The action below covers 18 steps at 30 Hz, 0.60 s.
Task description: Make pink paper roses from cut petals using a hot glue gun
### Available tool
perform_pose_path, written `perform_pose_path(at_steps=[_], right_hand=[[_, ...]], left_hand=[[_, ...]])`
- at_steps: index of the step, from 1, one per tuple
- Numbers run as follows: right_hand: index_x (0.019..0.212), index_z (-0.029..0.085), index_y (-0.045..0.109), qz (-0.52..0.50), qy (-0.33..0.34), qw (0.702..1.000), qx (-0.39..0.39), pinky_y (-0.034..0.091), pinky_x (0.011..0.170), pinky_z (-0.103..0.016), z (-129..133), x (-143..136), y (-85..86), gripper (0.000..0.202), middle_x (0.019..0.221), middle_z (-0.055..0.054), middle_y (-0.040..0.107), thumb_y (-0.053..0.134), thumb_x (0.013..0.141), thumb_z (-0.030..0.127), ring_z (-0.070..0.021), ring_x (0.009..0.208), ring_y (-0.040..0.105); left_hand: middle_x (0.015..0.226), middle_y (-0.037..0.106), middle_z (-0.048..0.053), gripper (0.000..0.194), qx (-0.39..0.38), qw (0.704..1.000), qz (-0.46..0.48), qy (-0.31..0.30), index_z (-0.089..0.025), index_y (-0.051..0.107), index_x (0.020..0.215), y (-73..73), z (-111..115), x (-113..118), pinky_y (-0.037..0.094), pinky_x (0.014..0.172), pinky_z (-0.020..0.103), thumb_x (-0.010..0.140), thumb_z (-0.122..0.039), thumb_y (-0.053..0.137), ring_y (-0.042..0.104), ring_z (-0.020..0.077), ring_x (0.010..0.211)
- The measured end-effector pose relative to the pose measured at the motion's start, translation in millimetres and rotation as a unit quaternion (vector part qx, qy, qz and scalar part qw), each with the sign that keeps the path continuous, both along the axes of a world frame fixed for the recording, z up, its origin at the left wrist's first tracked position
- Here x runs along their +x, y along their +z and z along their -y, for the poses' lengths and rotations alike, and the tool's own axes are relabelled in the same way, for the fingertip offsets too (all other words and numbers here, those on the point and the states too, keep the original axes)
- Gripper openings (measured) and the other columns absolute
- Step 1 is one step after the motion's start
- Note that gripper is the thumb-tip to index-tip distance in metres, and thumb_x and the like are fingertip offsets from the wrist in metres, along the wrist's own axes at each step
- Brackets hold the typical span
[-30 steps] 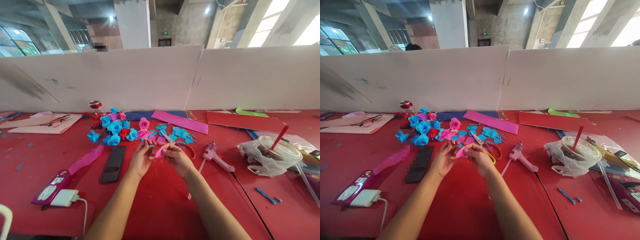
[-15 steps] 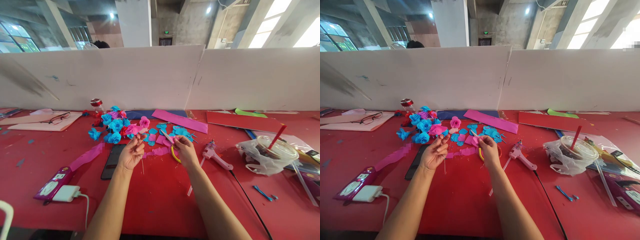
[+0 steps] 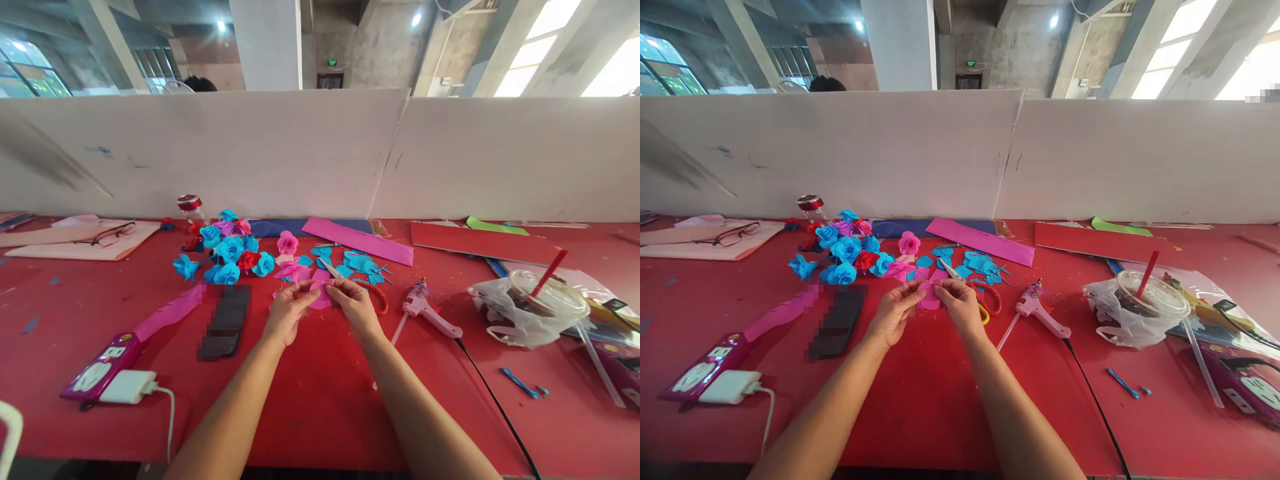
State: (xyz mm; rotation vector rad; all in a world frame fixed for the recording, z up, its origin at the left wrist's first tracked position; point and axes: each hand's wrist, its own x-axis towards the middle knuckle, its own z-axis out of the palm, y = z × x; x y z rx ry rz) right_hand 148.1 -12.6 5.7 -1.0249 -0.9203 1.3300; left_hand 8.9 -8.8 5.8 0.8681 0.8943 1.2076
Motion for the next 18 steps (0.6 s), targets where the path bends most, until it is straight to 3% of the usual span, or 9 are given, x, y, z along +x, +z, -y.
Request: perform_pose_path(at_steps=[6,11,13,16,18], right_hand=[[0.077,0.018,0.067,0.018,-0.006,1.0,0.016,0.029,0.046,-0.023,0.4,-0.6,0.1,0.029,0.057,0.003,0.055,0.072,0.067,0.045,-0.0083,0.048,0.042],[0.076,0.018,0.062,0.021,-0.066,0.997,0.028,0.029,0.045,-0.023,1.6,3.6,3.8,0.037,0.059,0.0,0.059,0.06,0.076,0.055,-0.0094,0.048,0.043],[0.076,0.019,0.06,0.055,-0.048,0.997,0.034,0.032,0.046,-0.023,3.1,2.9,6.6,0.037,0.06,0.001,0.059,0.061,0.075,0.057,-0.0102,0.049,0.046],[0.078,0.02,0.059,0.119,0.034,0.992,0.039,0.037,0.048,-0.023,8.0,2.1,10.9,0.033,0.061,0.002,0.059,0.07,0.067,0.049,-0.0107,0.05,0.049],[0.076,0.02,0.058,0.168,0.041,0.984,0.051,0.039,0.05,-0.024,14.4,8.4,13.6,0.027,0.06,0.002,0.058,0.068,0.07,0.044,-0.0114,0.05,0.05]], left_hand=[[0.052,0.05,-0.005,0.028,-0.006,0.998,-0.035,0.044,-0.012,0.07,0.075,-2.8,-4.2,-2.2,0.015,0.04,0.02,0.058,-0.032,0.081,0.026,0.0001,0.04],[0.05,0.05,-0.005,0.029,-0.023,0.998,-0.017,0.05,-0.012,0.067,0.07,0.5,-4.6,-3.5,0.013,0.038,0.02,0.053,-0.029,0.083,0.024,-0.0009,0.037],[0.048,0.048,-0.006,0.029,-0.029,0.998,-0.015,0.046,-0.012,0.067,0.069,2.2,-3.7,-2.7,0.013,0.037,0.019,0.052,-0.029,0.083,0.024,-0.0009,0.036],[0.046,0.046,-0.007,0.03,-0.031,0.998,-0.011,0.047,-0.012,0.066,0.07,4.3,-3.5,-3.8,0.013,0.037,0.018,0.051,-0.028,0.083,0.025,-0.001,0.035],[0.046,0.045,-0.008,0.029,-0.027,0.998,0.013,0.054,-0.012,0.064,0.069,5.5,-5.2,-8.2,0.013,0.036,0.017,0.052,-0.025,0.083,0.025,-0.0015,0.035]])
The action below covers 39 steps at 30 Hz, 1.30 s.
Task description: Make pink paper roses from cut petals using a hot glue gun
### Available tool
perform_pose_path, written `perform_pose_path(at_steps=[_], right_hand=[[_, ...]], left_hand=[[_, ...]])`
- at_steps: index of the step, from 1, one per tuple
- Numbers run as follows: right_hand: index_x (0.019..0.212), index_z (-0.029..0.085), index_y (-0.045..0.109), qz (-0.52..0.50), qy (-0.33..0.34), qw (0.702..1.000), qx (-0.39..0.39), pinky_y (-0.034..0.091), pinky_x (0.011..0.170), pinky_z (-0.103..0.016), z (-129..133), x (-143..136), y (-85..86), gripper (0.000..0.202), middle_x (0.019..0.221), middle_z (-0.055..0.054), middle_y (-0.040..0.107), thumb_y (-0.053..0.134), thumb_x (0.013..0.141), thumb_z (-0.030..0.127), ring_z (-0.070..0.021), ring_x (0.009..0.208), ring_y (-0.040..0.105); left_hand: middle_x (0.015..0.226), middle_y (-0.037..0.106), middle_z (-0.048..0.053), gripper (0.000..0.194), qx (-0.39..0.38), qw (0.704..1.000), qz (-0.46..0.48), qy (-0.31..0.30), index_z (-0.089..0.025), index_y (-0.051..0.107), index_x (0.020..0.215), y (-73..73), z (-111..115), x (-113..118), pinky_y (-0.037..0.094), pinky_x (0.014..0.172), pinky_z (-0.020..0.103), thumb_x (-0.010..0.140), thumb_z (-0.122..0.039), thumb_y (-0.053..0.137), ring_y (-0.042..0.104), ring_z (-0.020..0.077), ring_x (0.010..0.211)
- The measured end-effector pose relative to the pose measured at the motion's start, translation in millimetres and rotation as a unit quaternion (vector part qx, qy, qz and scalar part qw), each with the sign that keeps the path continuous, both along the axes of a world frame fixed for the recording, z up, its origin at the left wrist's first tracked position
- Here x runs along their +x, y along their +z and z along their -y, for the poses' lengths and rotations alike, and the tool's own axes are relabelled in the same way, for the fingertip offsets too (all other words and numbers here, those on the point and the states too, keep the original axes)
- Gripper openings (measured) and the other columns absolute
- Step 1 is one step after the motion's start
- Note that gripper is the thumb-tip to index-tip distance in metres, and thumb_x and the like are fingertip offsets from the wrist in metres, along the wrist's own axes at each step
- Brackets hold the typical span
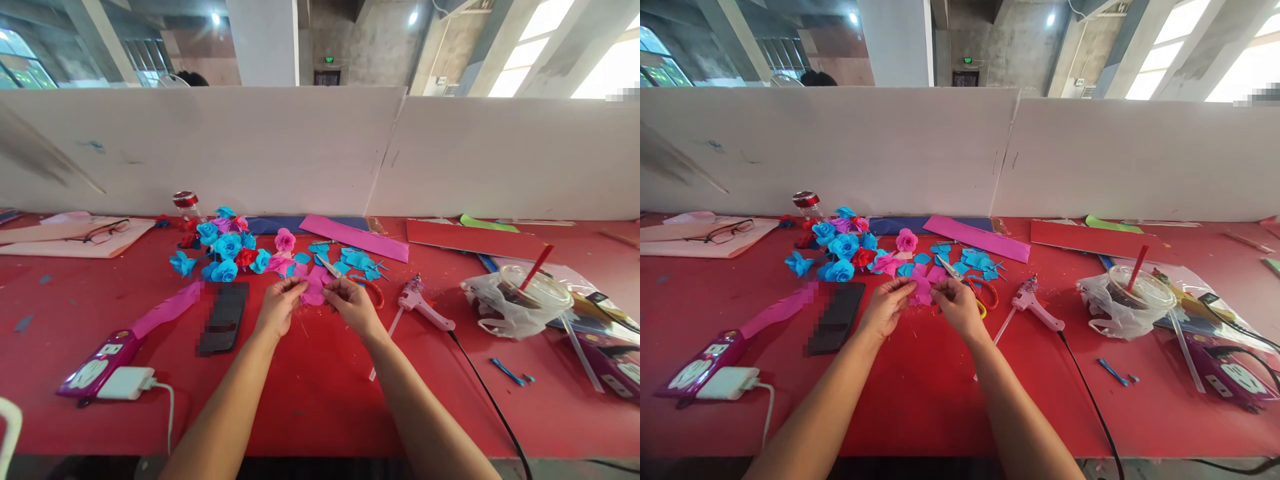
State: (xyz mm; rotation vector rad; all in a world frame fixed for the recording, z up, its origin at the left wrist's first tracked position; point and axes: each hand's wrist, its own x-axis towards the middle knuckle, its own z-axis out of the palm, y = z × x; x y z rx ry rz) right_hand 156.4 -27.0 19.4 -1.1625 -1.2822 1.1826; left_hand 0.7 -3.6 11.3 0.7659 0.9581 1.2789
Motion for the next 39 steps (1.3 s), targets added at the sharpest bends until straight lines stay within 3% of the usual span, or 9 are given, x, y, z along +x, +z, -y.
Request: perform_pose_path(at_steps=[5,8,11,15,24,28,32,35,39], right_hand=[[0.085,0.02,0.064,0.256,-0.154,0.953,0.05,0.045,0.065,-0.031,27.9,59.4,2.6,0.018,0.074,-0.005,0.067,0.054,0.08,0.034,-0.02,0.069,0.061],[0.106,0.015,0.064,0.526,-0.246,0.812,0.056,0.042,0.084,-0.04,43.1,106.5,-5.0,0.033,0.106,-0.015,0.066,0.049,0.076,0.016,-0.0288,0.098,0.058],[0.113,0.013,0.06,0.665,-0.234,0.708,-0.052,0.04,0.083,-0.046,48.3,136.9,-16.1,0.041,0.117,-0.02,0.06,0.049,0.074,0.015,-0.0362,0.107,0.052],[0.103,0.014,0.062,0.704,-0.168,0.682,-0.104,0.041,0.076,-0.039,41.6,148.8,-24.2,0.031,0.112,-0.018,0.061,0.045,0.077,0.011,-0.0313,0.098,0.058],[0.106,0.012,0.057,0.681,-0.209,0.701,-0.026,0.042,0.065,-0.033,36.0,155.3,-23.3,0.031,0.106,-0.017,0.061,0.049,0.076,0.018,-0.0259,0.081,0.062],[0.108,0.016,0.056,0.546,-0.23,0.802,0.075,0.042,0.062,-0.031,55.5,140.8,-10.5,0.034,0.106,-0.013,0.063,0.051,0.077,0.029,-0.0252,0.084,0.06],[0.087,0.02,0.061,0.372,-0.123,0.92,0.03,0.036,0.049,-0.027,75.3,109.3,3.5,0.022,0.061,0.0,0.056,0.053,0.081,0.039,-0.0156,0.052,0.048],[0.068,0.021,0.06,0.274,-0.01,0.962,-0.003,0.033,0.047,-0.026,85.7,85.5,7.7,0.026,0.051,0.003,0.046,0.059,0.08,0.045,-0.0128,0.048,0.039],[0.065,0.022,0.06,0.199,0.073,0.977,-0.003,0.032,0.049,-0.025,91.9,68.5,5.0,0.026,0.054,0.002,0.047,0.062,0.079,0.044,-0.013,0.051,0.039]], left_hand=[[0.039,0.035,-0.012,0.02,0.008,0.994,0.102,-0.043,-0.013,0.061,0.067,7.0,-5.3,-21.0,0.015,0.035,0.015,0.059,-0.017,0.079,0.018,-0.0016,0.033],[0.042,0.04,-0.01,0.017,0.002,0.99,0.11,-0.092,-0.012,0.063,0.069,17.2,-1.9,-32.2,0.016,0.034,0.014,0.06,-0.014,0.078,0.019,-0.0022,0.033],[0.041,0.039,-0.009,0.013,-0.009,0.988,0.067,-0.136,-0.012,0.066,0.068,30.3,7.1,-37.5,0.016,0.034,0.015,0.061,-0.013,0.077,0.021,-0.0018,0.033],[0.049,0.051,-0.004,0.014,-0.041,0.984,-0.008,-0.171,-0.012,0.069,0.067,36.1,18.9,-31.2,0.014,0.035,0.016,0.058,-0.015,0.08,0.024,-0.0024,0.034],[0.053,0.056,-0.001,0.021,-0.088,0.967,-0.132,-0.2,-0.012,0.07,0.065,-20.7,13.1,-10.4,0.014,0.039,0.02,0.048,-0.018,0.082,0.027,0.0003,0.037],[0.051,0.057,-0.001,0.024,-0.085,0.96,-0.195,-0.181,-0.012,0.069,0.063,-27.7,13.0,-9.8,0.018,0.04,0.019,0.043,-0.017,0.082,0.034,0.0028,0.039],[0.055,0.06,0.0,0.021,-0.075,0.961,-0.205,-0.168,-0.014,0.067,0.058,-30.2,14.6,-5.3,0.03,0.045,0.018,0.043,-0.014,0.081,0.047,0.0072,0.048],[0.054,0.06,0.0,0.021,-0.069,0.96,-0.215,-0.163,-0.013,0.066,0.058,-34.0,14.5,-2.9,0.033,0.047,0.019,0.043,-0.014,0.081,0.05,0.0085,0.05],[0.058,0.063,0.001,0.024,-0.054,0.959,-0.226,-0.164,-0.013,0.067,0.062,-38.7,13.5,-3.1,0.04,0.052,0.022,0.045,-0.017,0.082,0.054,0.0106,0.054]])
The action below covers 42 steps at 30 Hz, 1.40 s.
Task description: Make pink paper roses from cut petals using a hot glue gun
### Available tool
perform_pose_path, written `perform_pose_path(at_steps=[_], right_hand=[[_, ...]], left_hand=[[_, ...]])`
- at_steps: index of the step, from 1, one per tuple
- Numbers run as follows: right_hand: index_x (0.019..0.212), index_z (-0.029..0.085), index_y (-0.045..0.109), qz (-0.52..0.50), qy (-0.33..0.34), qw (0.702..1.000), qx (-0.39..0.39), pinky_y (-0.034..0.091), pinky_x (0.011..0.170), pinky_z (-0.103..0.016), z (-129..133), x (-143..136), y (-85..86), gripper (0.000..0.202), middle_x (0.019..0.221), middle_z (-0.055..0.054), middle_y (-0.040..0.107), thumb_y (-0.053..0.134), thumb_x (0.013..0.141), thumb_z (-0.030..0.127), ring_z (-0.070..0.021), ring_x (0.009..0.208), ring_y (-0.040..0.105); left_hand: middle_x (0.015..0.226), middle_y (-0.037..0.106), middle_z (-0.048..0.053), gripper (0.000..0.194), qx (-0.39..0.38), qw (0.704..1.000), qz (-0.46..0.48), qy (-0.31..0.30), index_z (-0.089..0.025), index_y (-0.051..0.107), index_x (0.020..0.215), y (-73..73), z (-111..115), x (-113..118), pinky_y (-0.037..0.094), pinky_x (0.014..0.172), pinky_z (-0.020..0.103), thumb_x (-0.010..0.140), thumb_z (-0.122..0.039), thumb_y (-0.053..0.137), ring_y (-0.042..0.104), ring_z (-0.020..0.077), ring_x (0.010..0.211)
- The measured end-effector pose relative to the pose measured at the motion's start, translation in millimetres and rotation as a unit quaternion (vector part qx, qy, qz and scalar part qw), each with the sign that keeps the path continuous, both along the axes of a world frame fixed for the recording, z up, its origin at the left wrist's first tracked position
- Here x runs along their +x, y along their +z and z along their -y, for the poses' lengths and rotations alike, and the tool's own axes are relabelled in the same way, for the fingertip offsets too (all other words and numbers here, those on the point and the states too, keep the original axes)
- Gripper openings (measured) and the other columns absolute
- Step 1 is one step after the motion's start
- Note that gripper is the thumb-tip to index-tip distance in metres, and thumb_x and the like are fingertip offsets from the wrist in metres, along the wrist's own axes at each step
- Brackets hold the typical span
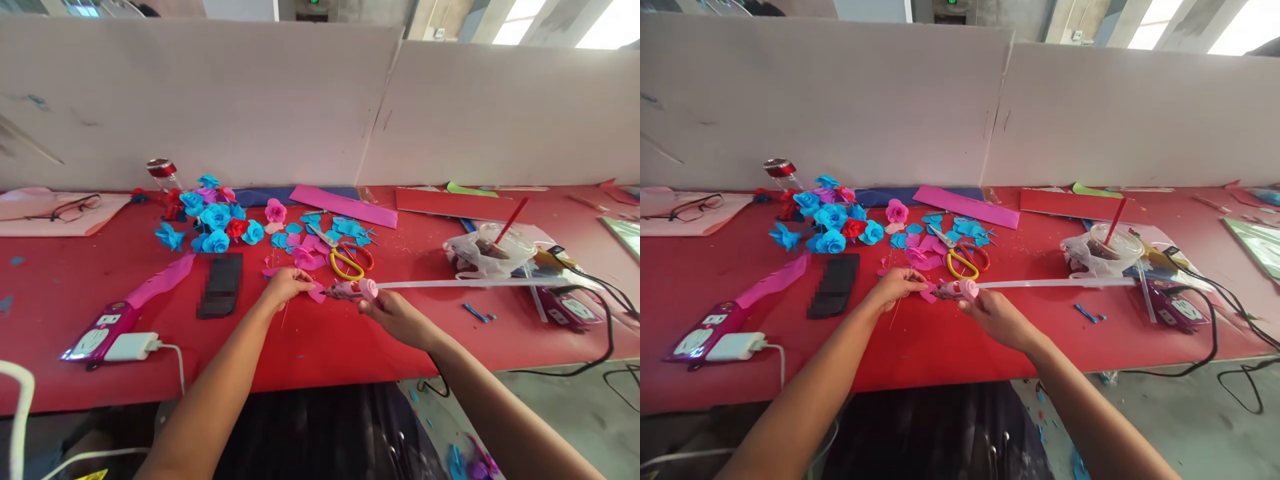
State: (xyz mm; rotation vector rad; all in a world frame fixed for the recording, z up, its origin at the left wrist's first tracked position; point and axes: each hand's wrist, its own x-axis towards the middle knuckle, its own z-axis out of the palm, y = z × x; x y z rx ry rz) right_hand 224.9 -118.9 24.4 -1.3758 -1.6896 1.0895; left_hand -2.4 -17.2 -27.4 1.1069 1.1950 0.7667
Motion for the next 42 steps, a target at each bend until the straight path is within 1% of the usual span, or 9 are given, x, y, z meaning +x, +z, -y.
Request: perform_pose_path(at_steps=[5,11,15,22,27,31,34,37,42], right_hand=[[0.066,0.021,0.06,0.042,-0.012,0.999,0.005,0.031,0.05,-0.024,-0.1,-0.1,-3.4,0.027,0.061,0.001,0.053,0.06,0.08,0.044,-0.0127,0.055,0.04],[0.062,0.021,0.058,0.03,-0.021,0.999,-0.018,0.027,0.048,-0.023,-3.1,-0.9,-3.3,0.029,0.055,0.003,0.045,0.064,0.077,0.045,-0.0103,0.052,0.034],[0.06,0.02,0.057,0.045,-0.014,0.999,-0.007,0.025,0.048,-0.023,-7.0,-2.5,-6.9,0.031,0.054,0.004,0.044,0.065,0.075,0.046,-0.0094,0.051,0.032],[0.058,0.021,0.04,0.159,0.032,0.987,-0.004,0.022,0.047,-0.023,-11.1,-0.2,-9.6,0.042,0.055,0.005,0.032,0.052,0.084,0.052,-0.0087,0.051,0.026],[0.061,0.022,0.031,0.221,0.05,0.974,-0.005,0.022,0.048,-0.024,-13.0,0.7,-11.3,0.045,0.058,0.006,0.028,0.044,0.087,0.056,-0.009,0.052,0.025],[0.066,0.022,0.036,0.224,0.057,0.973,-0.012,0.025,0.05,-0.024,-13.8,1.4,-10.3,0.042,0.06,0.005,0.032,0.04,0.089,0.056,-0.0099,0.054,0.029],[0.063,0.022,0.035,0.234,0.056,0.971,-0.013,0.025,0.05,-0.025,-14.9,1.9,-8.3,0.043,0.059,0.005,0.031,0.04,0.088,0.055,-0.0098,0.053,0.029],[0.06,0.022,0.031,0.243,0.046,0.969,-0.013,0.023,0.048,-0.024,-17.5,2.9,-7.2,0.044,0.057,0.005,0.029,0.041,0.087,0.055,-0.0091,0.051,0.027],[0.062,0.022,0.033,0.256,0.048,0.965,-0.016,0.023,0.048,-0.024,-23.0,5.9,-7.1,0.044,0.057,0.005,0.03,0.039,0.088,0.056,-0.0094,0.051,0.028]], left_hand=[[0.057,0.062,0.001,0.024,0.028,0.999,-0.025,-0.016,-0.014,0.066,0.062,-3.2,-0.1,-0.5,0.044,0.056,0.024,0.044,-0.014,0.083,0.056,0.0123,0.057],[0.057,0.061,0.0,0.021,0.046,0.997,-0.058,-0.013,-0.014,0.066,0.063,-2.1,1.3,0.9,0.042,0.056,0.024,0.048,-0.01,0.079,0.054,0.0113,0.056],[0.057,0.061,0.001,0.02,0.053,0.996,-0.064,-0.024,-0.014,0.065,0.063,-4.2,0.2,1.1,0.042,0.056,0.025,0.048,-0.012,0.079,0.054,0.0123,0.056],[0.058,0.06,0.0,0.023,0.077,0.992,-0.094,-0.037,-0.015,0.064,0.065,-8.3,-1.3,0.9,0.041,0.056,0.025,0.048,-0.018,0.079,0.054,0.0128,0.058],[0.058,0.059,-0.001,0.025,0.094,0.987,-0.121,-0.052,-0.015,0.063,0.067,-8.9,-1.3,-0.3,0.04,0.054,0.024,0.048,-0.023,0.079,0.052,0.0124,0.057],[0.061,0.06,-0.001,0.027,0.114,0.982,-0.139,-0.062,-0.016,0.064,0.07,-16.0,-3.9,-2.8,0.04,0.054,0.025,0.048,-0.023,0.078,0.054,0.0137,0.059],[0.063,0.061,0.0,0.028,0.123,0.98,-0.143,-0.066,-0.016,0.065,0.072,-20.3,-5.3,-4.3,0.041,0.054,0.025,0.048,-0.024,0.079,0.054,0.0139,0.06],[0.063,0.06,0.0,0.027,0.124,0.979,-0.144,-0.068,-0.016,0.065,0.072,-21.3,-5.4,-5.0,0.041,0.054,0.025,0.049,-0.024,0.078,0.054,0.0137,0.06],[0.063,0.061,0.0,0.027,0.129,0.979,-0.145,-0.067,-0.017,0.065,0.072,-19.8,-4.6,-5.5,0.04,0.054,0.025,0.049,-0.025,0.078,0.054,0.0141,0.06]])
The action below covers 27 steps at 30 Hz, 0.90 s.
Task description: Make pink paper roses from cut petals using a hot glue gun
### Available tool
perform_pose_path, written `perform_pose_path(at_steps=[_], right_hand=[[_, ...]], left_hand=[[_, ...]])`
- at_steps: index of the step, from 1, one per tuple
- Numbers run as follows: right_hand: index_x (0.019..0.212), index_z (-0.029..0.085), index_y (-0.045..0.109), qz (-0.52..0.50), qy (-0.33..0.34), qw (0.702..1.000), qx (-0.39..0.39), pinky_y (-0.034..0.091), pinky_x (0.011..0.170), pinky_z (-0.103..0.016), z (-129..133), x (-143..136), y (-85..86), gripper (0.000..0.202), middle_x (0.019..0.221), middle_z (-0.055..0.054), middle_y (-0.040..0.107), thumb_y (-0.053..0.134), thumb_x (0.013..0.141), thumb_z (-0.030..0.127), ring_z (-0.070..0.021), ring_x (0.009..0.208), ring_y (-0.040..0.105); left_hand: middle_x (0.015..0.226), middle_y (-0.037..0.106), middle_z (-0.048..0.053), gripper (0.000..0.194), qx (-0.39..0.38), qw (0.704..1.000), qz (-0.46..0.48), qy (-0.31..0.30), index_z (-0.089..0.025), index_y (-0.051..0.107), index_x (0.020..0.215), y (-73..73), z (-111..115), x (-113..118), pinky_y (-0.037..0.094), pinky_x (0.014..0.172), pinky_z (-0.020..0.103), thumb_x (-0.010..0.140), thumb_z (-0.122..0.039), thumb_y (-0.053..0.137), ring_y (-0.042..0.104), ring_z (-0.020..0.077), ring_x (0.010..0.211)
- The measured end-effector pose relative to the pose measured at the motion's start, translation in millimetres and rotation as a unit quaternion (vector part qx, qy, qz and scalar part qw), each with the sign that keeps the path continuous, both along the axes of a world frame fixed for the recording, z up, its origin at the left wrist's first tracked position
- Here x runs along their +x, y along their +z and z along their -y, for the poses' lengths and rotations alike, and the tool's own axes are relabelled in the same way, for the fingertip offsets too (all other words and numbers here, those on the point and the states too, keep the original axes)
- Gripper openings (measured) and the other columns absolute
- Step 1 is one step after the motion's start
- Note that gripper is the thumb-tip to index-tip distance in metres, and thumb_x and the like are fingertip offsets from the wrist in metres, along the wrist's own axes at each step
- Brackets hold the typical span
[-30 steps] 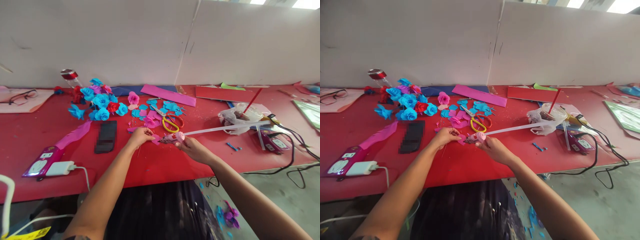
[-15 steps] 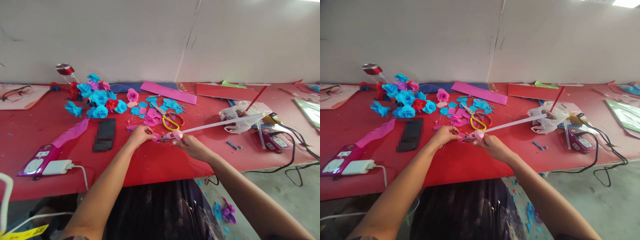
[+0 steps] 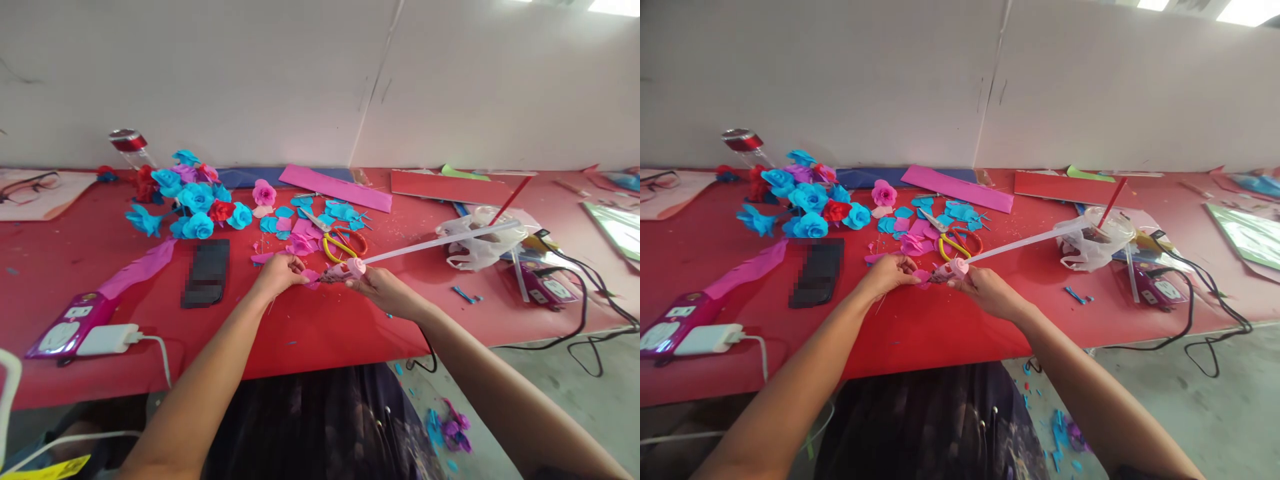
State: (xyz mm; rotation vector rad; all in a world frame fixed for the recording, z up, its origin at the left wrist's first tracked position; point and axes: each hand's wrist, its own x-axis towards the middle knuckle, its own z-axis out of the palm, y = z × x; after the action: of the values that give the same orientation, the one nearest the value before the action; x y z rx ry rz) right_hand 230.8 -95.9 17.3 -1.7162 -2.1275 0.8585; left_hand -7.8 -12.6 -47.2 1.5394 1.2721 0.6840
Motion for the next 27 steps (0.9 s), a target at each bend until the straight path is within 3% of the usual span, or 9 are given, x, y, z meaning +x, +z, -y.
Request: perform_pose_path(at_steps=[10,20,27], right_hand=[[0.063,0.022,0.033,0.033,-0.024,0.999,0.012,0.025,0.049,-0.025,-3.9,3.1,1.2,0.043,0.057,0.005,0.033,0.038,0.088,0.056,-0.0101,0.051,0.031],[0.08,0.018,0.055,0.005,-0.033,0.998,0.049,0.034,0.052,-0.024,3.1,9.0,6.1,0.037,0.063,0.0,0.053,0.041,0.09,0.052,-0.0129,0.056,0.047],[0.065,0.02,0.047,0.003,0.007,1.0,0.022,0.029,0.047,-0.023,10.1,2.5,6.0,0.043,0.057,0.003,0.042,0.041,0.089,0.056,-0.0101,0.05,0.037]], left_hand=[[0.061,0.061,0.0,0.028,-0.008,1.0,0.001,0.001,-0.017,0.064,0.07,1.2,-0.5,0.2,0.04,0.054,0.025,0.048,-0.025,0.08,0.055,0.0143,0.058],[0.061,0.059,0.0,0.032,-0.014,1.0,0.011,0.002,-0.016,0.063,0.07,3.4,0.5,1.5,0.041,0.054,0.025,0.046,-0.031,0.081,0.053,0.0138,0.059],[0.063,0.06,0.0,0.029,-0.007,1.0,0.001,-0.001,-0.016,0.064,0.071,1.8,0.1,0.7,0.04,0.053,0.025,0.048,-0.026,0.079,0.053,0.0136,0.059]])
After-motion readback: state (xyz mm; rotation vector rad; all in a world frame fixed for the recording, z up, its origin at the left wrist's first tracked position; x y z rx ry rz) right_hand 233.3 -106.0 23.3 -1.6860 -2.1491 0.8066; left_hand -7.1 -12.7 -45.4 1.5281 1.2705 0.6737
